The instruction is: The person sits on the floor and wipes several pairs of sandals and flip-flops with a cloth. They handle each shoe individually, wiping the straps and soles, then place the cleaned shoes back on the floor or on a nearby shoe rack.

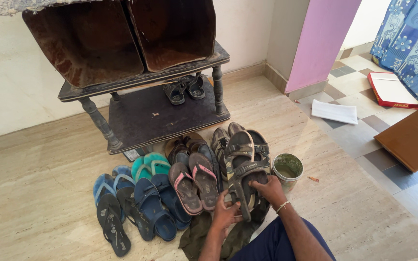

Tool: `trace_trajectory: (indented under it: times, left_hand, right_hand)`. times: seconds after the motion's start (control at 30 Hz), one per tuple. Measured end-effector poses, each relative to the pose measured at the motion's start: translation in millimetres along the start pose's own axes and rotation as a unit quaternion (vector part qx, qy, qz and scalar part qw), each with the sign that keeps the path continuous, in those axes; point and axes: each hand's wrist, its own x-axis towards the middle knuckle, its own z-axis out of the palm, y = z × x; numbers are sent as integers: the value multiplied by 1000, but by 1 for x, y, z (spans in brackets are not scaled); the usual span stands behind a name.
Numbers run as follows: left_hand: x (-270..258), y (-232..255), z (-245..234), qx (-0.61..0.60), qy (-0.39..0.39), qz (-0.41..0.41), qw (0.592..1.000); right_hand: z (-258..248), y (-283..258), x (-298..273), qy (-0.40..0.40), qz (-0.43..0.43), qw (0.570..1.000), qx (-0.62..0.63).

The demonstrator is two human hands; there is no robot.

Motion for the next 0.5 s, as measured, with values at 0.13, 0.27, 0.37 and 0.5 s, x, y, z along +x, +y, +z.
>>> trace_trajectory:
  times: [0.13, 0.27, 0.37, 0.5]
  left_hand:
    - [2, -7, 10, -31, 30, 3, 999]
    - [11, -17, 13, -34, 62, 56, 996]
    - [21, -24, 12, 34, 64, 90, 993]
    - [20, -27, 14, 98, 75, 36, 992]
  right_hand:
    - [-1, 1, 5, 23, -3, 999, -30]
    - [-2, -10, 2, 65, -22, 987, -143]
    - [-3, -16, -3, 101, -40, 962, -250]
    - [-8, -5, -8, 125, -48, 960, -244]
